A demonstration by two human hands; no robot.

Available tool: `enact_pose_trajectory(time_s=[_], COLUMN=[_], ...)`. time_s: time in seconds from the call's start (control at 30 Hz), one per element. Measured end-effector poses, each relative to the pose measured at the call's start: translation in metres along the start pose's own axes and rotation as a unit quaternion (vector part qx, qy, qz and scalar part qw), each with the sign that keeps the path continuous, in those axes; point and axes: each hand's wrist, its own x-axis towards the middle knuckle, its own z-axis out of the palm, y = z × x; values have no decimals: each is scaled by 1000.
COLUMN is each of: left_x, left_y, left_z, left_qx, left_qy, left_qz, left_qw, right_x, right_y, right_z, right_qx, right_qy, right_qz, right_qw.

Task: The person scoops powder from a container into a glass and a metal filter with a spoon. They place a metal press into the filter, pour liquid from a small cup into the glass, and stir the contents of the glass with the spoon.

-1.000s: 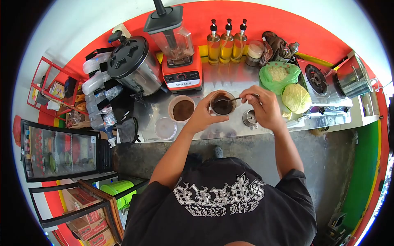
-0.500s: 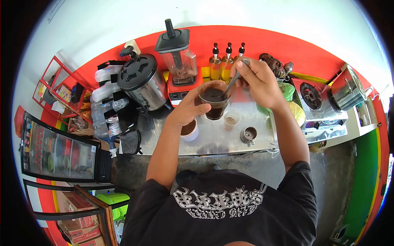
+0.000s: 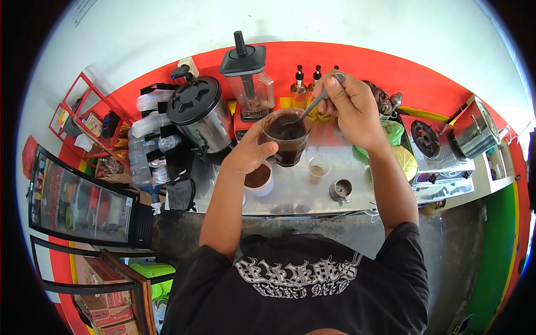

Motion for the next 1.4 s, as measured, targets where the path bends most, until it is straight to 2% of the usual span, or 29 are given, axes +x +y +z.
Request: enact_pose_trajectory(time_s=[0.1,0.2,0.27,0.4,0.5,0.57,0.6,0.67,0.8,0.9,0.97,1.0,1.03,1.1,1.13,1.17,1.23,1.4], left_x=[-1,0,-1,-5,-5,-5,-5,-4,-8,-14,-14,-18,-22,-26,-29,-31,-36,-47], left_y=[6,7,7,6,7,5,2,1,-6,-12,-20,-26,-30,-35,-37,-39,-44,-69], left_z=[-1,-2,-3,-6,-5,-3,-2,1,9,11,11,10,10,13,15,15,15,11], left_qx=[19,37,43,40,57,75,73,71,95,103,105,129,153,181,212,209,289,250], left_qy=[-5,-3,-2,-3,3,4,5,6,13,24,22,39,59,87,113,119,127,142], left_qz=[3,0,-3,-7,-11,-14,-19,-24,-15,-16,-12,-11,-11,-20,-30,-31,-31,-31], left_qw=[1000,999,999,999,998,997,997,997,995,994,994,991,986,979,970,970,948,957], right_x=[2,6,8,10,11,13,14,15,3,-22,-47,-58,-68,-85,-92,-98,-112,-137], right_y=[-3,-8,-9,-9,-1,6,8,12,12,11,24,33,39,49,51,50,46,44], right_z=[-2,-2,1,9,12,10,8,6,9,13,21,21,23,29,32,32,26,29], right_qx=[-18,0,64,67,60,-29,-29,-88,-115,-154,-109,-76,-78,66,105,105,42,13], right_qy=[-44,-54,-57,-29,8,-48,-47,-131,-138,-106,40,74,71,206,235,230,196,186], right_qz=[-29,1,52,54,30,-35,-35,-76,-138,-148,-12,43,45,139,162,166,180,136], right_qw=[998,999,995,996,998,998,998,985,974,971,993,993,993,967,953,953,963,973])
